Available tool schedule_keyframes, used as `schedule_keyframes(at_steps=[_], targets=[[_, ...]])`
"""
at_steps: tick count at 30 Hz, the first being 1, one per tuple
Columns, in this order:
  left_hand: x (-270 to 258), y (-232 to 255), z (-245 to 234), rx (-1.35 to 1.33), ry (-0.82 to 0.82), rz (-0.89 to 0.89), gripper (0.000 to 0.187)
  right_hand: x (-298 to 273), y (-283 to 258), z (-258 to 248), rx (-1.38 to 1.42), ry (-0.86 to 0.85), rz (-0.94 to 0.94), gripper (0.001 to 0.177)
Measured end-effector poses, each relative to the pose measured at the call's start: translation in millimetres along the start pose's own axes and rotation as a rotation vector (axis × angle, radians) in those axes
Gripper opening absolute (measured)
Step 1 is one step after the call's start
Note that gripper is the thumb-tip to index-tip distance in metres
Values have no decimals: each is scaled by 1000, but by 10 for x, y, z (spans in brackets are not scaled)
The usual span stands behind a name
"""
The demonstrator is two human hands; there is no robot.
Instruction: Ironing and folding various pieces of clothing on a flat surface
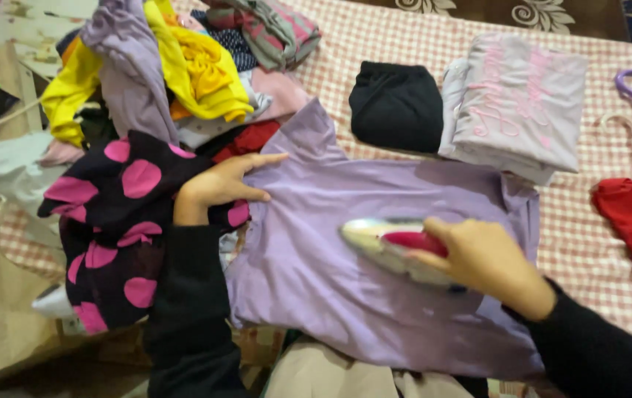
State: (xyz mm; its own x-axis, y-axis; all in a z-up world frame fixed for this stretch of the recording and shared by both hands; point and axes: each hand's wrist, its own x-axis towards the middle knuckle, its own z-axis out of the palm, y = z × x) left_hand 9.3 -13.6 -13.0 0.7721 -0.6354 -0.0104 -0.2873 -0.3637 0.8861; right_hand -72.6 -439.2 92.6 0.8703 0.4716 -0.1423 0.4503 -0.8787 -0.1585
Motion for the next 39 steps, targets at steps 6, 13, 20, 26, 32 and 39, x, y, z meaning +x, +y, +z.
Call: schedule_keyframes(at_steps=[6,13,20,26,32,39], targets=[[-9,161,-12,63,-37,-120,83,-193,-81,23,84,-110,-113,47],[-9,-100,-25,123,-31,-68,75,-210,394,-67,-40,-59,123,48],[-9,-17,-22,98,63,-47,89,-207,394,-114,-51,67,215,50],[-23,-10,-20,86,56,-79,92,-432,238,30,15,-75,31,49],[-29,10,-33,81,38,-87,92,-463,321,-42,3,-48,74,48],[-11,-30,-17,123,76,-86,93,-434,538,-55,-46,92,265,46]])
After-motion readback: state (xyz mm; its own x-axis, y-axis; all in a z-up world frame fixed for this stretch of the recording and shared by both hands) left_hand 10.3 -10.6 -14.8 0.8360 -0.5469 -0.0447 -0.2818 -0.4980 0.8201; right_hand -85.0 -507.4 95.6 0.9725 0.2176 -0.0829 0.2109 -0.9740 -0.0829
